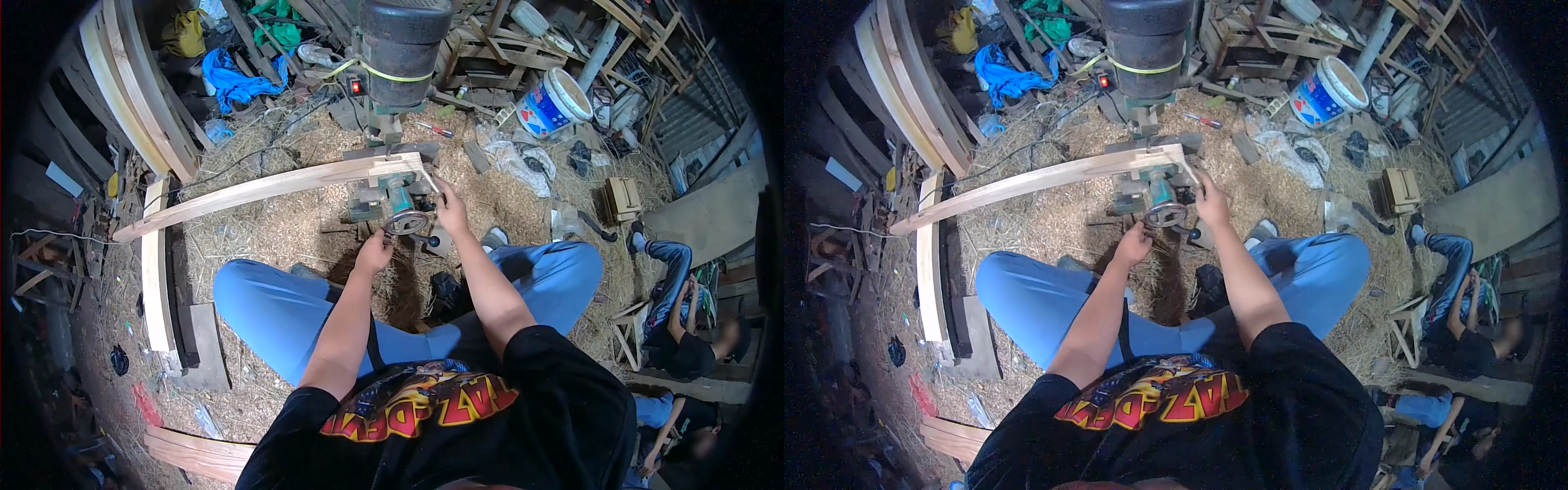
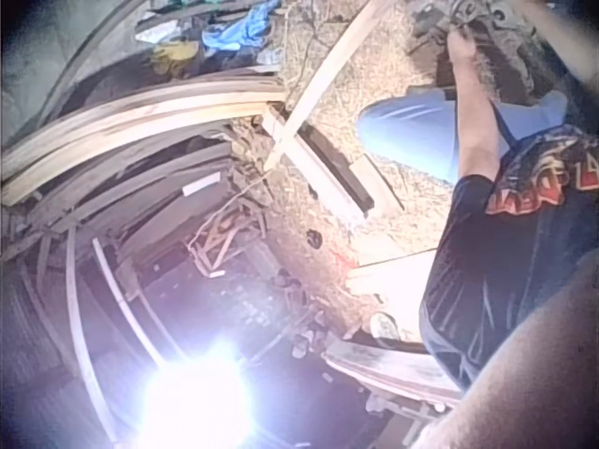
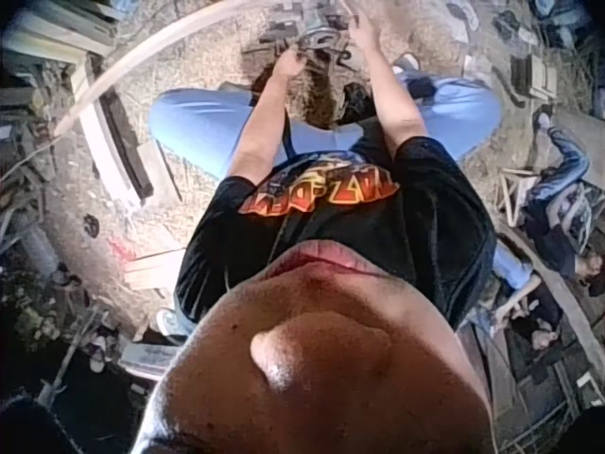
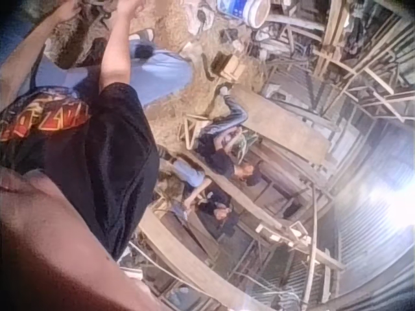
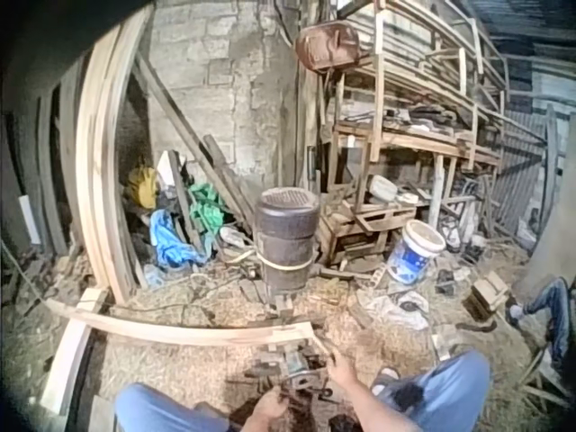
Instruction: The person operates a powered mortising machine by pulling a lever down to press a spinning bit into a wooden plank, then uses a pencil to mark the wood and clears away wood shavings by hand.
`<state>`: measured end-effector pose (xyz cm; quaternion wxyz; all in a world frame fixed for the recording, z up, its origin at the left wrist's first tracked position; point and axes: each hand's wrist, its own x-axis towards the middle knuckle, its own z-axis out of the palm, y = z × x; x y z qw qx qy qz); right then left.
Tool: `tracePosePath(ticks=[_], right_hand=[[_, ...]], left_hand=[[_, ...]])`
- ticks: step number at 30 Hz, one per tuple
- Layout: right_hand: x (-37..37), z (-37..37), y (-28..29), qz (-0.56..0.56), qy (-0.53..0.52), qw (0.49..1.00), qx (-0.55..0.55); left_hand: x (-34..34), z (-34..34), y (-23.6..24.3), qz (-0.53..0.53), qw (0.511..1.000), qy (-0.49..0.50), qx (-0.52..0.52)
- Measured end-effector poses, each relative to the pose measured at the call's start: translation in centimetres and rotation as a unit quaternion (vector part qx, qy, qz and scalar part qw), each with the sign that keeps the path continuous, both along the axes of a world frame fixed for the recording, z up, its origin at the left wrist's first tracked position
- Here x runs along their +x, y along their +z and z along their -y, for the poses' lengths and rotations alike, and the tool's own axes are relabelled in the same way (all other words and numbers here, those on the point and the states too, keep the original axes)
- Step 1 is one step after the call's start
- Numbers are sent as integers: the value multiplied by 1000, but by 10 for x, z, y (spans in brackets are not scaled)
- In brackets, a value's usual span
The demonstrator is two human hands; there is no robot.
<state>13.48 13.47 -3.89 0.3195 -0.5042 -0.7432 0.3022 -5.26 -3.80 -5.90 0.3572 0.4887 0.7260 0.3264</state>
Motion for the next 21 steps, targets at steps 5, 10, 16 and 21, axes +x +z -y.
tracePosePath(ticks=[5,10,16,21], right_hand=[[-35,-17,10,68,114,991,-10],[-48,-22,17,81,115,990,-19],[-14,-8,7,80,-19,997,-8],[6,-1,-9,14,-82,996,32]], left_hand=[[-5,3,-13,20,999,-21,23],[-10,5,-34,17,998,-51,41],[-8,7,-30,27,998,-40,27],[-1,1,-20,52,997,-14,51]])
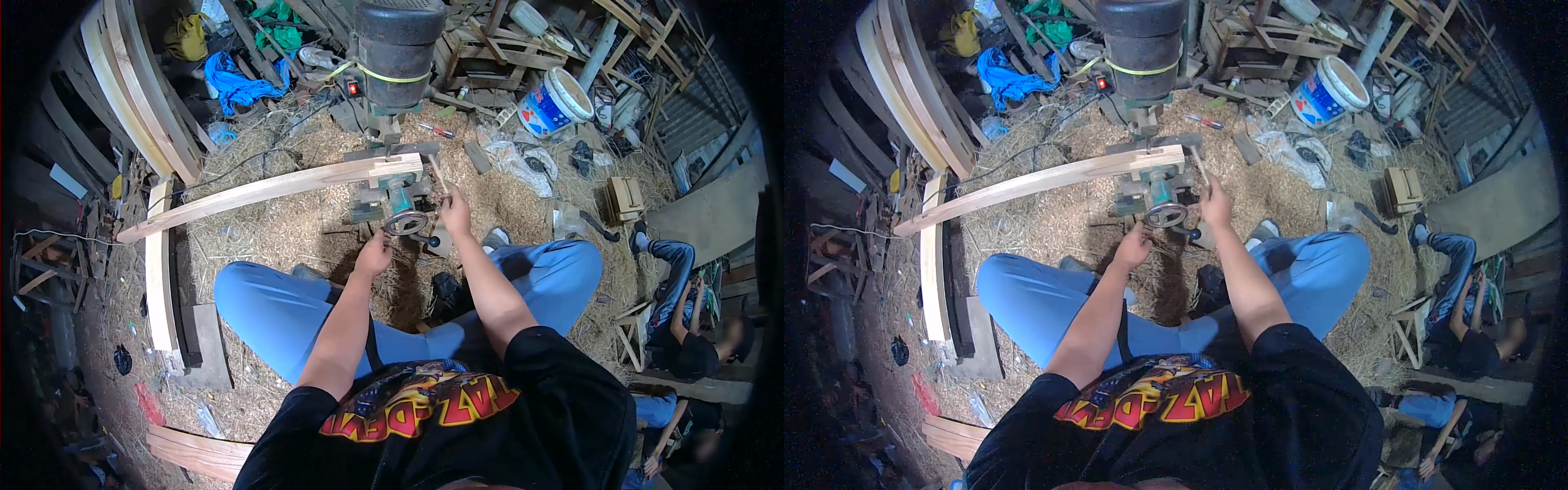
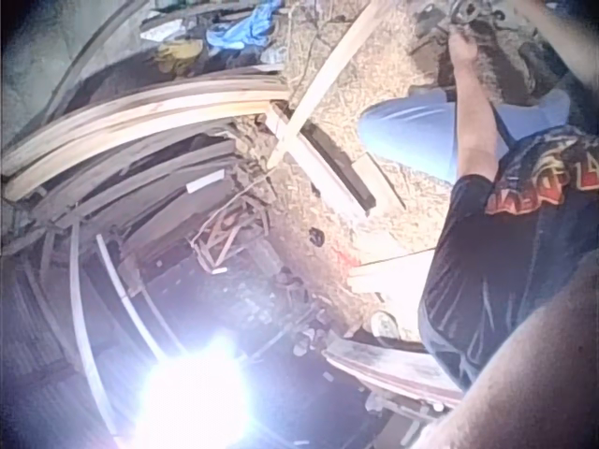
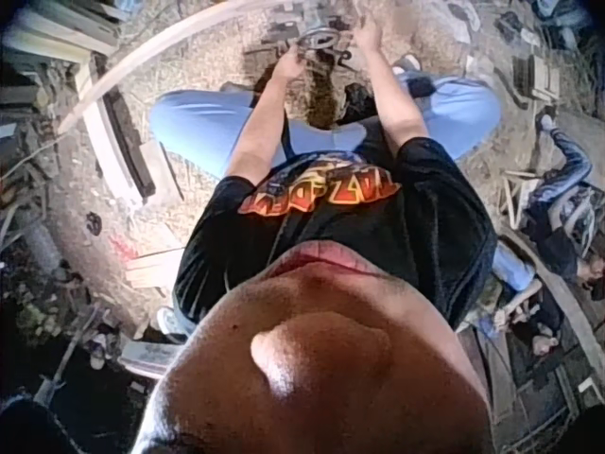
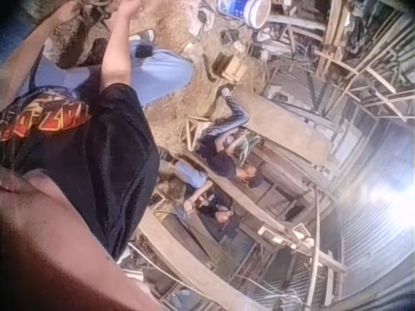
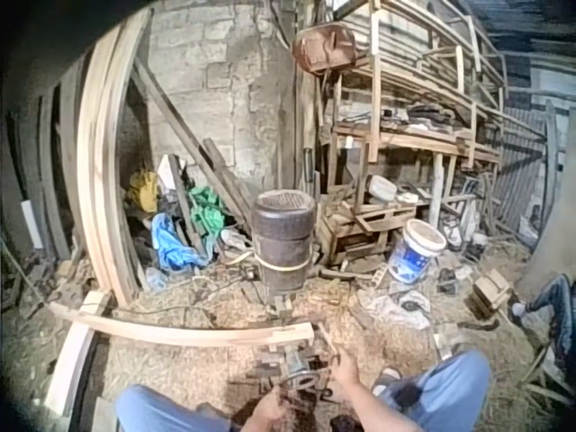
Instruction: The person operates a powered mortising machine by pulling a lever down to press a spinning bit into a wooden plank, then uses a pencil to mark the wood and clears away wood shavings by hand.
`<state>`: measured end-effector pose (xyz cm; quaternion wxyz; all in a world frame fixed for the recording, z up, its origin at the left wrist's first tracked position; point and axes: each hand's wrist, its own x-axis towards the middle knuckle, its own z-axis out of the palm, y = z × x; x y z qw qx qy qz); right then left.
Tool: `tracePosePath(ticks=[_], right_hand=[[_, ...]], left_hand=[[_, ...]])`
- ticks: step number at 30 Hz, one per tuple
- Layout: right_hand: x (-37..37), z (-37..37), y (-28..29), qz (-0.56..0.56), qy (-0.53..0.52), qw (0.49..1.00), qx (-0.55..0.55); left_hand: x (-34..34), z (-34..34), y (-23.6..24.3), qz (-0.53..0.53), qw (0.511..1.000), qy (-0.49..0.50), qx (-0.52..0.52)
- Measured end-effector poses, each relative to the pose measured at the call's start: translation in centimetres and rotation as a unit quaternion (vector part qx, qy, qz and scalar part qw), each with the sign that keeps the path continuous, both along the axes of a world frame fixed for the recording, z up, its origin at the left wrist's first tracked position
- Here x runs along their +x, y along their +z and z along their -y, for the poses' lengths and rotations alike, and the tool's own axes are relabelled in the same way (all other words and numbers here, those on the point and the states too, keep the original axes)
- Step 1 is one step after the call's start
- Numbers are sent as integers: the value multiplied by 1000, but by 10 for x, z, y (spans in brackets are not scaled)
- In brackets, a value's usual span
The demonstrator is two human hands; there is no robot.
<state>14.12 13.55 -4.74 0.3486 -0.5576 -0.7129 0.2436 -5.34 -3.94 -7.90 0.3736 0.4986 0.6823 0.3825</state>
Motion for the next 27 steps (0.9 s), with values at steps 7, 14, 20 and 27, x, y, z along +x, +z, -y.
tracePosePath(ticks=[7,14,20,27], right_hand=[[-29,-3,17,15,194,981,-4],[-4,0,6,65,34,997,-21],[16,-5,9,6,51,996,-74],[-47,-14,38,70,226,971,-21]], left_hand=[[-2,4,17,-48,998,-12,-48],[-10,12,5,-60,998,-33,-13],[5,5,15,-17,998,-40,-49],[0,5,-3,-45,998,-45,-28]])
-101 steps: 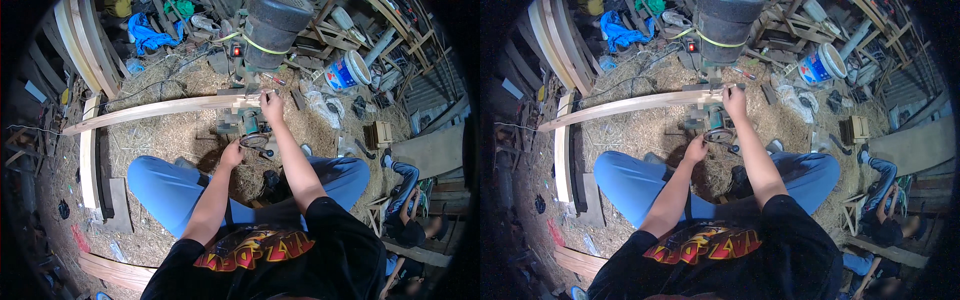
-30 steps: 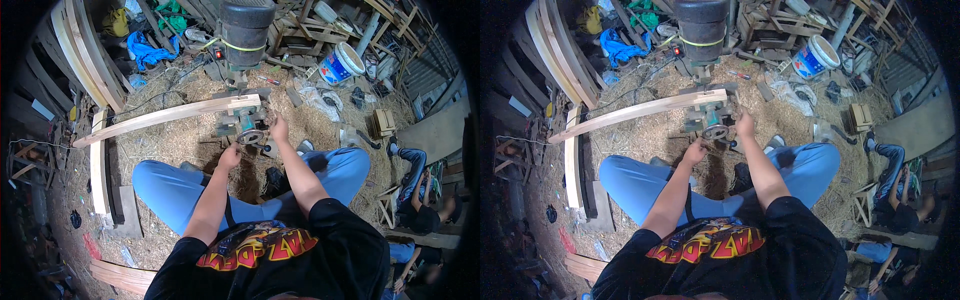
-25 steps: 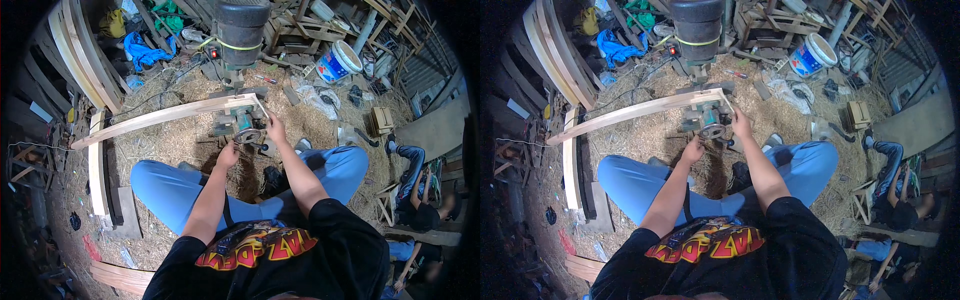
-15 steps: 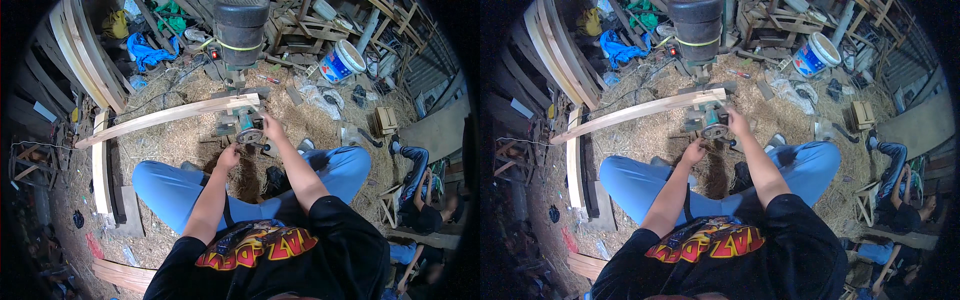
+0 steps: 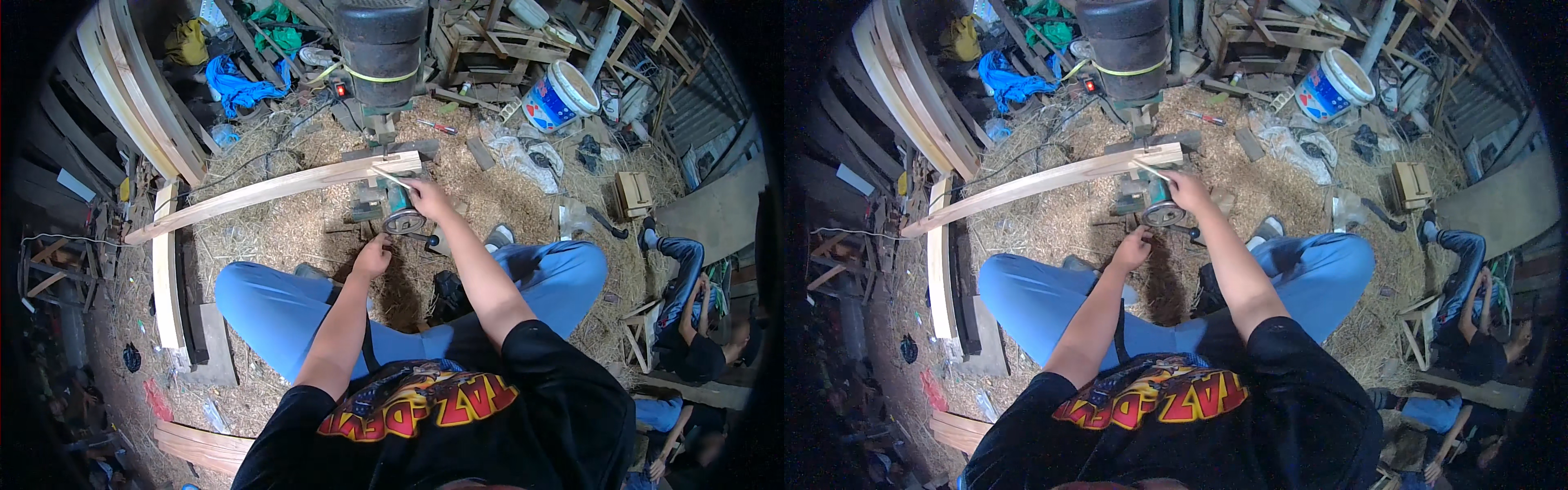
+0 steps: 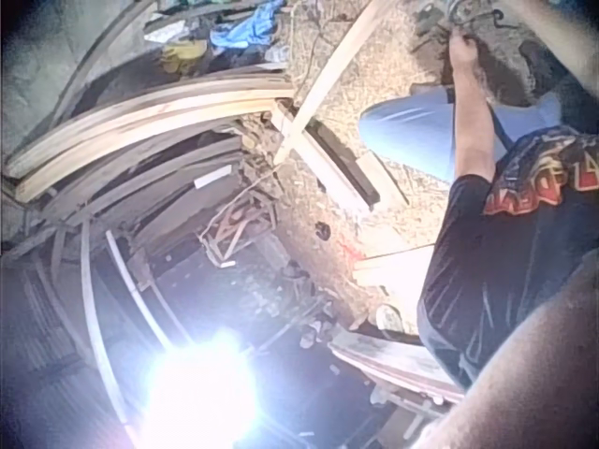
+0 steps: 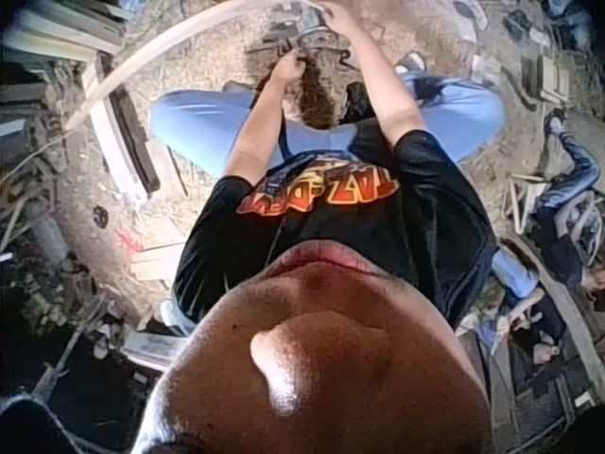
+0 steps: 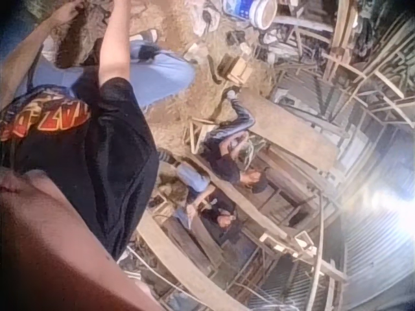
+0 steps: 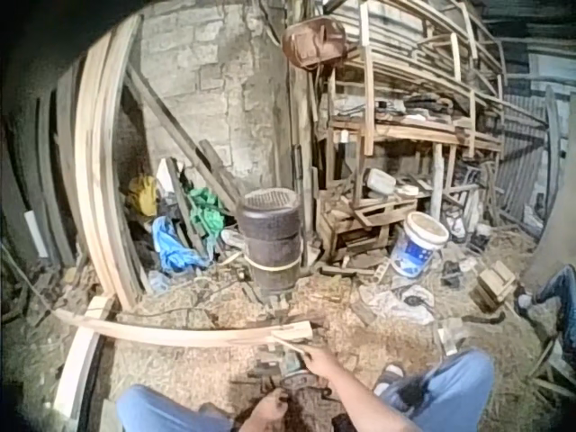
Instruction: The person operates a powered mortising machine by pulling a lever down to press a spinning bit into a wooden plank, then uses a pencil to mark the wood and clears away wood shavings by hand.
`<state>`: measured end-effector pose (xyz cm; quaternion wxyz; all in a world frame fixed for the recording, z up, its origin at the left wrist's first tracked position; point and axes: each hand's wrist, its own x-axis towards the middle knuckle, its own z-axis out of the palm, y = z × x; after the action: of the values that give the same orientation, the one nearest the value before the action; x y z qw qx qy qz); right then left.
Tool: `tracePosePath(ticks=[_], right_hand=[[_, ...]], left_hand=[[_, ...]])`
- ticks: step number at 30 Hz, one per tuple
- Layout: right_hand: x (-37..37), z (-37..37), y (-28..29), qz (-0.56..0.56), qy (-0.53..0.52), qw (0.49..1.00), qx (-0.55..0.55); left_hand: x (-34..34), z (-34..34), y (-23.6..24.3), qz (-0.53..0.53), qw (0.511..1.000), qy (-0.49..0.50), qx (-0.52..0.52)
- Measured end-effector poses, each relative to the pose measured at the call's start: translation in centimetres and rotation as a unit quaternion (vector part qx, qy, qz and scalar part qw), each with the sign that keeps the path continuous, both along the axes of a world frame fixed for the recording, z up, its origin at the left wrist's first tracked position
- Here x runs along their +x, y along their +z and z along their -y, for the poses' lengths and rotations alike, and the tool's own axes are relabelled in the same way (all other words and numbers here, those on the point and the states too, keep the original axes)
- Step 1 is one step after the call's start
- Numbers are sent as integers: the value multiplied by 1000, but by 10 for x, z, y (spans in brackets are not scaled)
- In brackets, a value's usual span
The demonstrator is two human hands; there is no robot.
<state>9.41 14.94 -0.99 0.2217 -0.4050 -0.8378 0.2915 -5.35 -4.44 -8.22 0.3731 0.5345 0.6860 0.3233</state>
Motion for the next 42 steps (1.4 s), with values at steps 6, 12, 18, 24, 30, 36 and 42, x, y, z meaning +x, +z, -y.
tracePosePath(ticks=[6,12,18,24,30,36,42], right_hand=[[8,5,-12,10,-57,998,-38],[63,10,-39,-8,-231,973,-20],[109,25,-71,28,-352,929,-109],[83,37,-102,90,-256,956,-110],[68,-23,-87,-39,-241,963,-115],[7,-151,53,-289,-164,943,-8],[-95,-211,270,-467,-93,879,17]], left_hand=[[5,8,37,42,996,35,-64],[-6,6,-4,12,996,69,58],[6,-12,24,-1,995,84,59],[-6,-14,29,-22,985,136,99],[0,-57,191,-148,918,169,328],[-11,-129,391,-243,760,198,570],[-37,-184,415,-349,703,153,601]])
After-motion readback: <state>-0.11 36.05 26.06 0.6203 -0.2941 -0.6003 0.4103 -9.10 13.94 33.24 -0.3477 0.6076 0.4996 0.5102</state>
